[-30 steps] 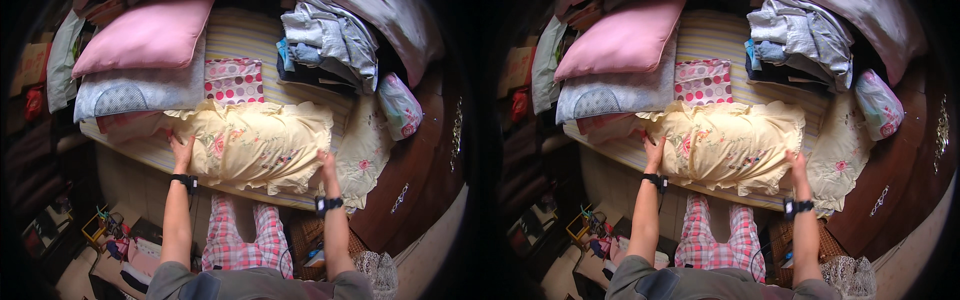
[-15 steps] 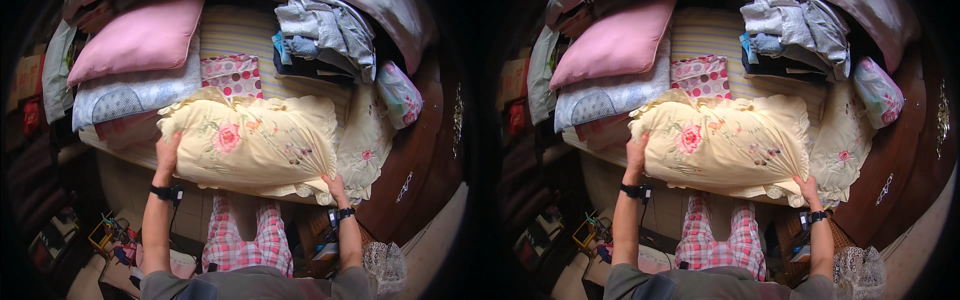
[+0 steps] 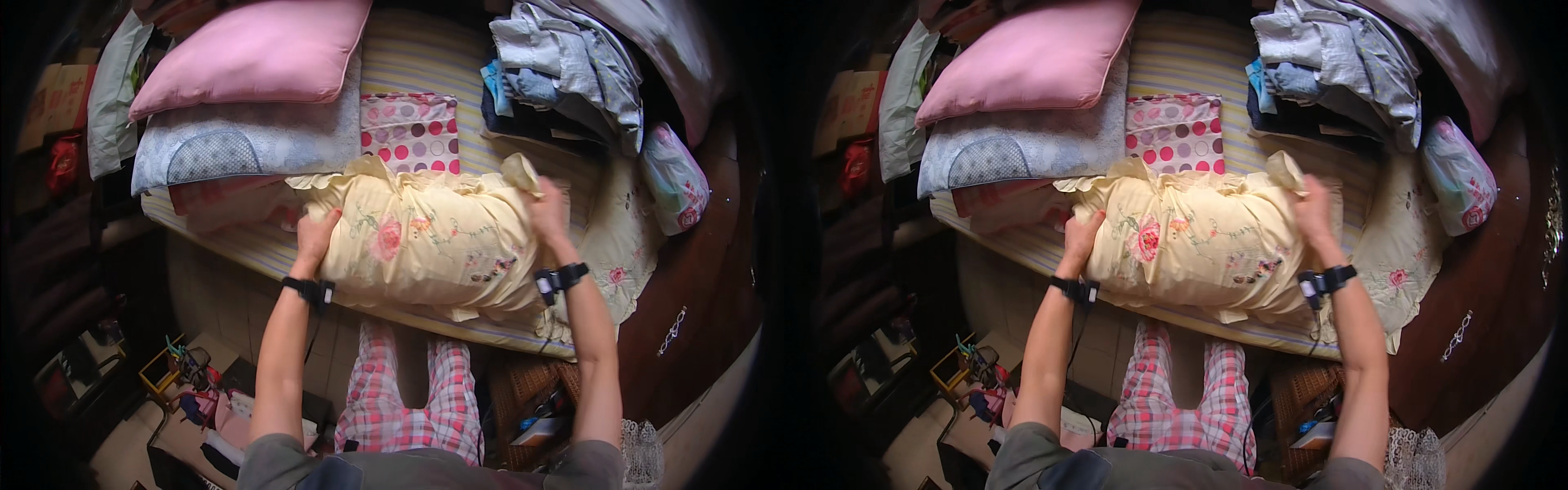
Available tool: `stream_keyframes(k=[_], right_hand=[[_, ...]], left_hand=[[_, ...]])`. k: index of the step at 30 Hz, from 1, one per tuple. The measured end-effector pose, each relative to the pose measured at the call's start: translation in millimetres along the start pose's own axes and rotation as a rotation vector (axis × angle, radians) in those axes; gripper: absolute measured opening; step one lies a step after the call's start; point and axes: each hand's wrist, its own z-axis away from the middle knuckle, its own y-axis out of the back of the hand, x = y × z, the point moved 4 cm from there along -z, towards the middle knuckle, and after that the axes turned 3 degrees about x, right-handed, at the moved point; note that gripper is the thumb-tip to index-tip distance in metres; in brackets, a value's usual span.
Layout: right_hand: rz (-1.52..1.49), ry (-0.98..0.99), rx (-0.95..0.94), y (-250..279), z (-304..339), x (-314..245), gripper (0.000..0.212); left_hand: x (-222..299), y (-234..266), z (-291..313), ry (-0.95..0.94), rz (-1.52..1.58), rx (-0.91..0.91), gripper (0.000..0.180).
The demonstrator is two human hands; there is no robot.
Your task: The person moves folded blankets and pillows on a bed, then pulls a cream-colored pillowcase over a pillow by hand and places it against the headboard.
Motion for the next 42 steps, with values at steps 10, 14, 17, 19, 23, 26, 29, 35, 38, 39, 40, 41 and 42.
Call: stream_keyframes(k=[10, 14, 17, 19, 23, 26, 29, 35, 38, 39, 40, 41, 42], right_hand=[[-0.095, -0.635, -0.002, 97.5, 28.5, 151.3, 0.052], [-0.263, -0.879, -0.137, 84.4, 87.9, 105.6, 0.057], [-0.621, -0.839, -0.254, 55.9, 148.2, 131.4, 0.055], [-0.822, -0.901, -0.220, 32.6, 172.5, 111.8, 0.059], [-0.981, -0.873, -0.080, -14.1, 184.5, 106.7, 0.057], [-1.152, -0.938, 0.002, -19.0, 189.9, 128.0, 0.054], [-1.355, -0.943, -0.023, -5.4, 173.3, 87.5, 0.050], [-1.330, -0.875, -0.189, 43.8, 195.8, -39.0, 0.051], [-1.378, -0.833, -0.188, 93.2, 245.1, -37.8, 0.053], [-1.403, -0.799, -0.145, 120.7, 255.2, -71.2, 0.058], [-1.428, -0.763, -0.099, 149.2, 265.3, -104.3, 0.062], [-1.488, -0.743, -0.007, 176.8, 284.8, -127.2, 0.065], [-1.357, -0.607, 0.010, 212.8, 285.1, -180.6, 0.067]], left_hand=[[43.1, 17.2, 28.9, -0.170, 0.138, 0.083, 0.059], [136.5, 29.1, 46.2, -0.264, 0.089, 0.016, 0.060], [221.6, 22.0, 36.6, -0.436, -0.040, -0.024, 0.064], [258.3, 26.4, 15.3, -0.468, -0.263, 0.141, 0.076], [215.1, -28.5, 19.8, -0.811, -0.749, 0.612, 0.080], [143.0, -153.7, 69.3, -0.574, -0.738, 0.003, 0.072], [131.8, -188.6, 125.0, -0.625, -0.482, 0.078, 0.080], [147.9, -137.8, 210.4, -0.685, -0.258, -0.102, 0.075], [197.2, -106.8, 272.6, -0.727, -0.231, -0.280, 0.072], [213.4, -94.9, 292.5, -0.735, -0.129, -0.355, 0.073], [233.9, -82.3, 314.3, -0.770, -0.053, -0.419, 0.075], [252.5, -69.1, 338.9, -0.801, 0.025, -0.489, 0.077], [268.7, -57.0, 357.5, -0.779, 0.152, -0.583, 0.082]])
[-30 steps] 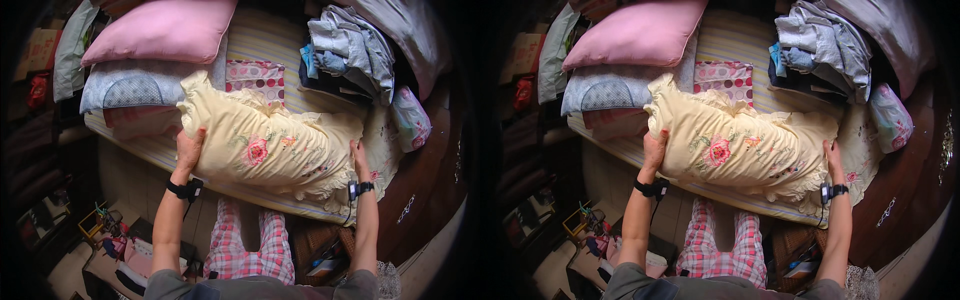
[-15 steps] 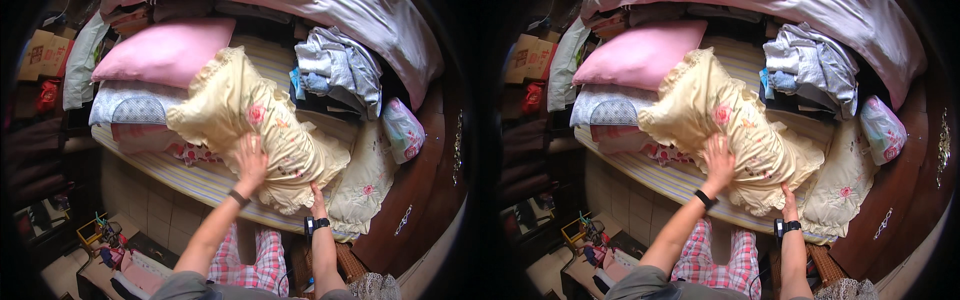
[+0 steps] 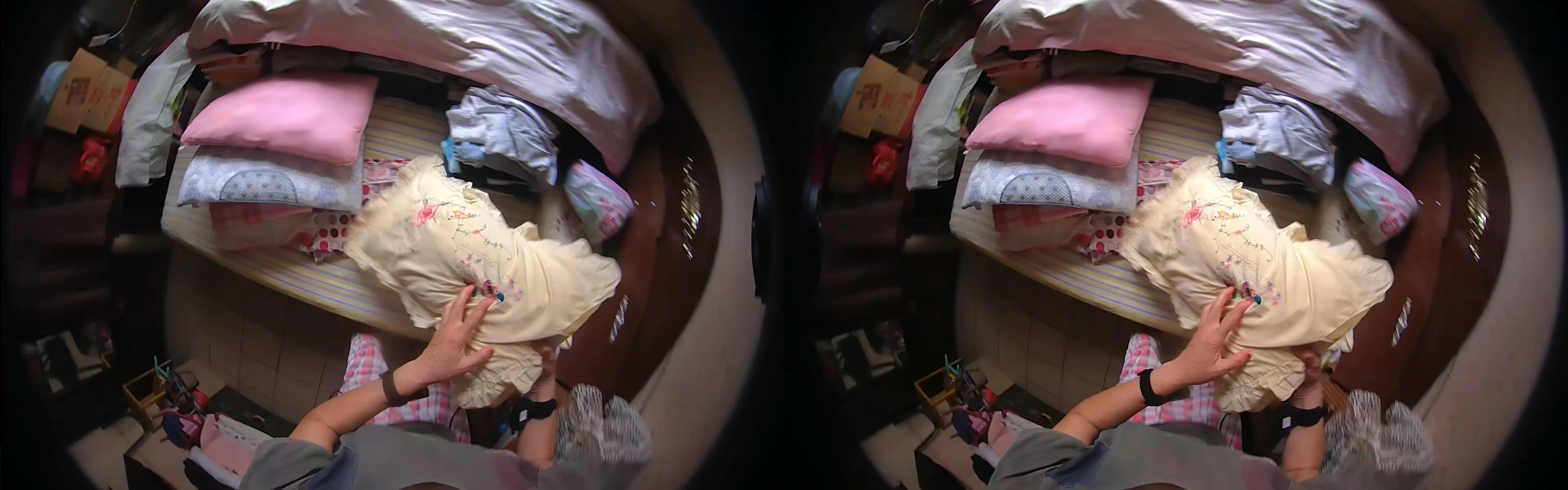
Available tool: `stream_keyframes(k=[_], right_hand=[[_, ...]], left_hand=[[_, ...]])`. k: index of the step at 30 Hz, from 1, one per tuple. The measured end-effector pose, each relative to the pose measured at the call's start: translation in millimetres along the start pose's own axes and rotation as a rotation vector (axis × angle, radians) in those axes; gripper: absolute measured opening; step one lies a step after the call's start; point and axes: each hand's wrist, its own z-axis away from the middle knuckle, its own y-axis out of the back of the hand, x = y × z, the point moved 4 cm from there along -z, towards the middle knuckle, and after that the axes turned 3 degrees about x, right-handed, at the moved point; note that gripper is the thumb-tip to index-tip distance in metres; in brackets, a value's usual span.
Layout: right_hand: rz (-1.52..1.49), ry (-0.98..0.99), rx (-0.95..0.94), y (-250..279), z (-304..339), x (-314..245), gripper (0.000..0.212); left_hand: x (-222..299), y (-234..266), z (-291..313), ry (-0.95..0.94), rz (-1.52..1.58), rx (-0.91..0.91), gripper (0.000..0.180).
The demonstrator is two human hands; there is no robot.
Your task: The person moves folded blankets and pillows on a bed, then pulls a cream-colored pillowcase over a pillow by hand and places it against the headboard.
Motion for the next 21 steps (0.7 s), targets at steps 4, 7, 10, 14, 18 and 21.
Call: stream_keyframes(k=[4, 7, 10, 14, 18, 21], right_hand=[[0.231, 0.074, -0.084, -108.5, 80.4, -88.2, 0.067], [0.748, 0.151, -0.135, -160.8, 83.5, -95.6, 0.062], [1.370, 0.098, -0.149, -181.1, 31.2, -34.5, 0.067], [1.627, 0.074, 0.134, -128.8, -66.3, 96.9, 0.076], [1.461, -0.033, 0.124, -67.3, -118.4, 181.2, 0.086], [1.493, 0.008, 0.108, -59.8, -118.8, 211.2, 0.087]], left_hand=[[63.1, -0.4, 20.6, -0.041, 0.257, -0.126, 0.093], [70.6, 17.3, 28.4, 0.231, 0.724, -0.320, 0.091], [-25.7, 28.7, 62.6, 0.518, 0.939, -0.238, 0.078], [-124.1, 39.5, 68.2, 0.798, 0.783, -0.154, 0.067], [-194.8, 43.5, 82.7, 0.957, 0.715, -0.013, 0.061], [-218.9, 53.9, 77.0, 0.653, -0.053, 0.113, 0.056]])
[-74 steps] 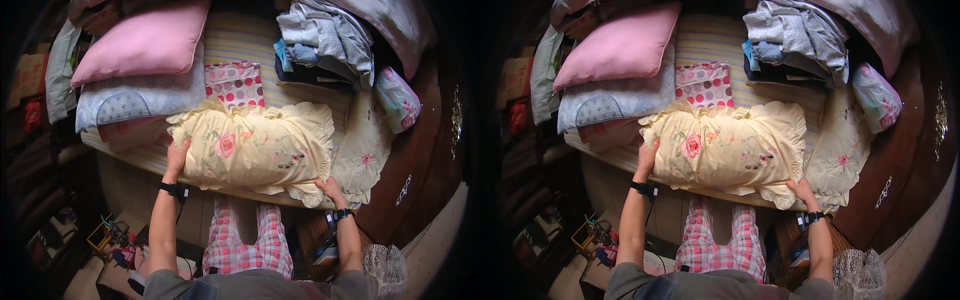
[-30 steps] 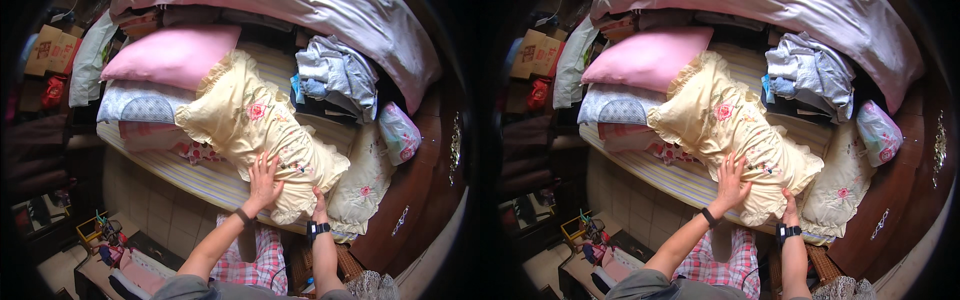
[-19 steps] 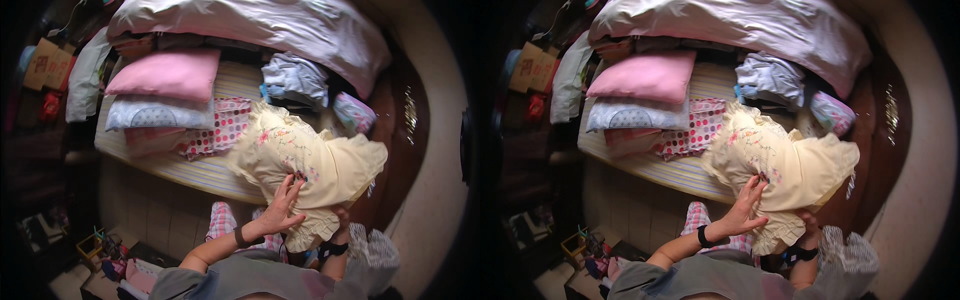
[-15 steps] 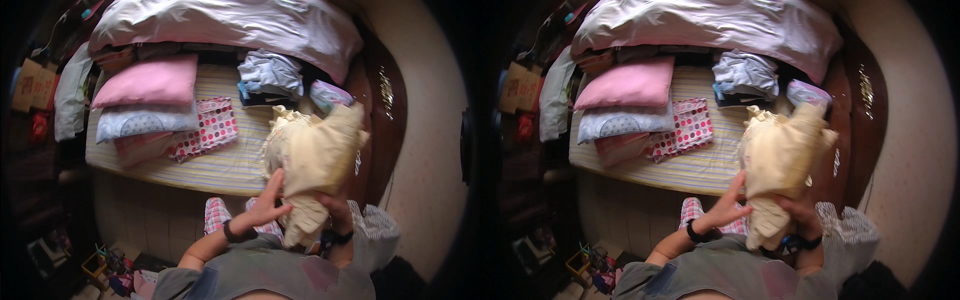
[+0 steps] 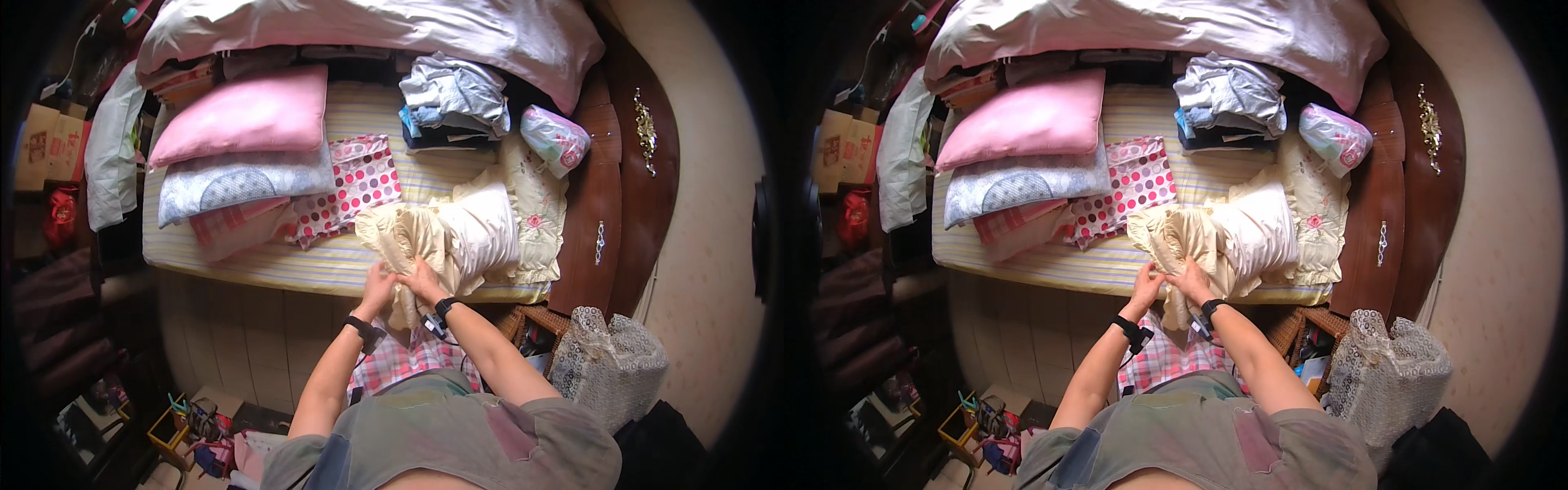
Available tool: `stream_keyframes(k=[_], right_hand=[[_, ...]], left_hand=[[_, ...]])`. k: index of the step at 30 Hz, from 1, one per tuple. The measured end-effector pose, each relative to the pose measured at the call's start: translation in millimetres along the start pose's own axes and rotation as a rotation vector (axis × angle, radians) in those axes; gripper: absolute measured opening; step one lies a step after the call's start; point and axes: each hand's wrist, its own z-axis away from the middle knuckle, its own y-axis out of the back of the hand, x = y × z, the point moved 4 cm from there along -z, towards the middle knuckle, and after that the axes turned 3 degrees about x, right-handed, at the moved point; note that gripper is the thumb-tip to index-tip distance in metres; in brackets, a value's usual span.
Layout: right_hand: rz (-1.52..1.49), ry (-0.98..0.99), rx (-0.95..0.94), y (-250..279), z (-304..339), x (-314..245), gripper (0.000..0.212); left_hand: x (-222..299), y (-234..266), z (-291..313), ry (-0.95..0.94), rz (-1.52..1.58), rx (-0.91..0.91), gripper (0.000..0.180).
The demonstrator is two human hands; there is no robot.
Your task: The person moves folded blankets and pillows on a bed, then pulls a cream-colored pillowcase over a pillow by hand and places it against the headboard.
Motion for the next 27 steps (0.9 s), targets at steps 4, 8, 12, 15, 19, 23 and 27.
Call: stream_keyframes(k=[4, 8, 12, 15, 19, 23, 27], right_hand=[[0.099, -0.003, -0.077, -6.5, 4.1, 2.8, 0.085], [0.018, 0.231, -0.359, -24.6, 6.3, 6.7, 0.056], [-0.268, 0.101, 0.041, -17.0, -6.8, 43.6, 0.021], [-0.173, -0.033, 0.419, 9.5, -23.5, 108.6, 0.012], [0.002, -0.088, 0.376, 11.9, -33.4, 120.3, 0.025], [0.261, -0.089, 0.441, -1.7, -42.7, 101.5, 0.046], [0.288, -0.163, 0.510, 1.2, -56.4, 129.7, 0.035]], left_hand=[[-0.3, -4.0, -1.6, -0.029, 0.162, 0.208, 0.046], [-9.6, -2.6, -20.9, 0.016, -0.053, 0.289, 0.060], [-26.4, 20.8, -37.5, -0.009, -0.339, 0.435, 0.073], [-6.2, -5.9, -46.0, -0.240, -0.328, 0.284, 0.044], [-10.0, -72.0, -59.5, -0.275, -0.041, -0.113, 0.019], [-26.5, -126.2, -101.4, -0.209, 0.125, -0.309, 0.029], [-21.6, -148.1, -111.9, -0.230, -0.184, -0.301, 0.037]])
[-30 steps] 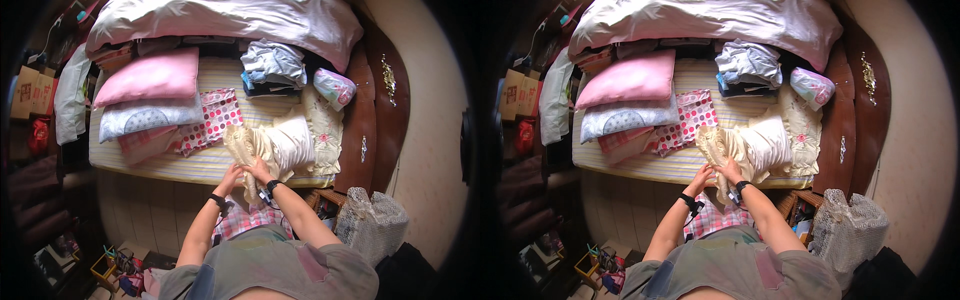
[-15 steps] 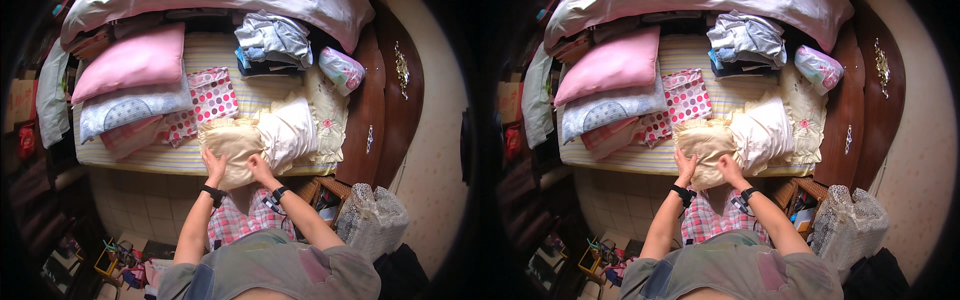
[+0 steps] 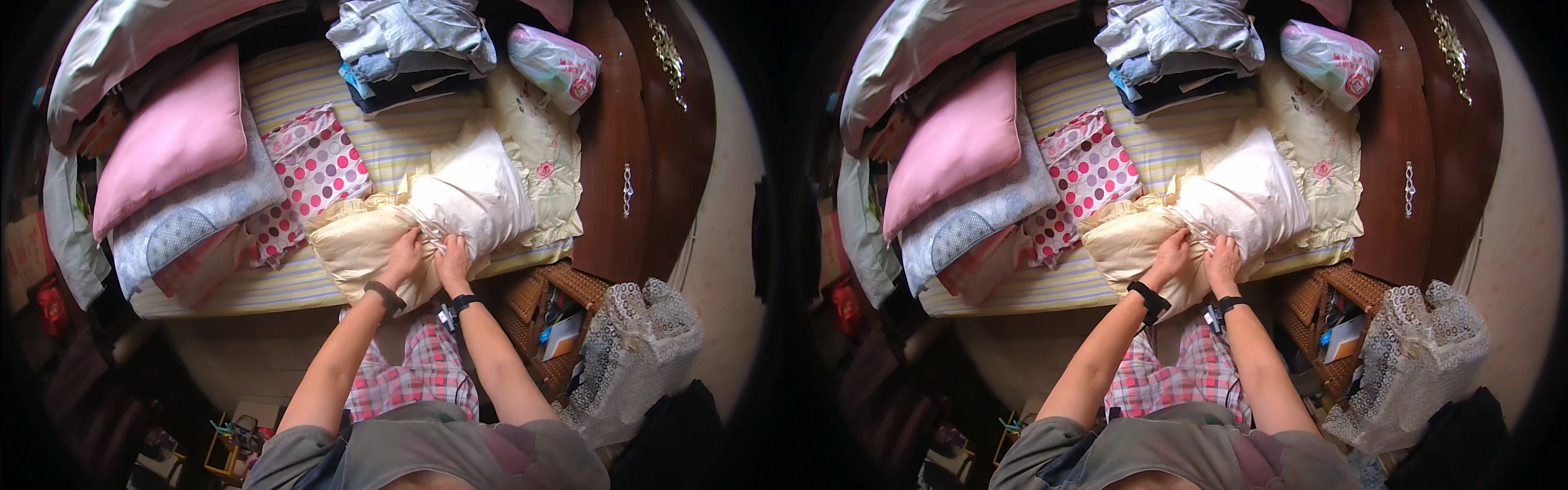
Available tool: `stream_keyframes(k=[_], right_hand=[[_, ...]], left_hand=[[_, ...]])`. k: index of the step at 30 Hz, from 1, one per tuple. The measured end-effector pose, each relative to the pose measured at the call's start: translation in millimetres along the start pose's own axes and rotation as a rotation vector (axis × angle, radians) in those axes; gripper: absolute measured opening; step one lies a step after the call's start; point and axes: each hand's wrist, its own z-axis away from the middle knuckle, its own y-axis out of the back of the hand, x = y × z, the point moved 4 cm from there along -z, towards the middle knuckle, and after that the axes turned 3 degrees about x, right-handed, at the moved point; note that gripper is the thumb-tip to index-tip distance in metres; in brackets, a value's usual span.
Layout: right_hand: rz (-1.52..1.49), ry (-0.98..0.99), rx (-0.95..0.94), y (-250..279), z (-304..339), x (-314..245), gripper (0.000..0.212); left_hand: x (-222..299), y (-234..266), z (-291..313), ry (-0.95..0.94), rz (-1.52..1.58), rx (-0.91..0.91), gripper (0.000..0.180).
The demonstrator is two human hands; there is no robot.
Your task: The person moves folded blankets and pillows on a bed, then pulls a cream-colored pillowcase over a pillow by hand and places it against the headboard.
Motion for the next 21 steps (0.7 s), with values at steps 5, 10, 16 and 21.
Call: stream_keyframes(k=[5, 10, 16, 21], right_hand=[[-0.209, 0.107, 0.003, 14.9, 11.5, -17.3, 0.017], [-0.227, 0.076, 0.051, 28.3, 55.7, -38.3, 0.015], [-0.118, -0.201, -0.081, 11.6, 69.0, 1.0, 0.027], [0.027, 0.040, 0.047, 12.8, 65.2, -49.4, 0.027]], left_hand=[[-4.7, 2.4, -15.9, 0.090, 0.124, -0.138, 0.038], [8.5, 13.2, -8.6, 0.854, 1.194, -0.234, 0.038], [14.8, 49.2, 13.1, 0.886, 1.308, -0.120, 0.032], [33.0, 96.8, -18.1, 0.632, 1.033, -0.123, 0.022]])
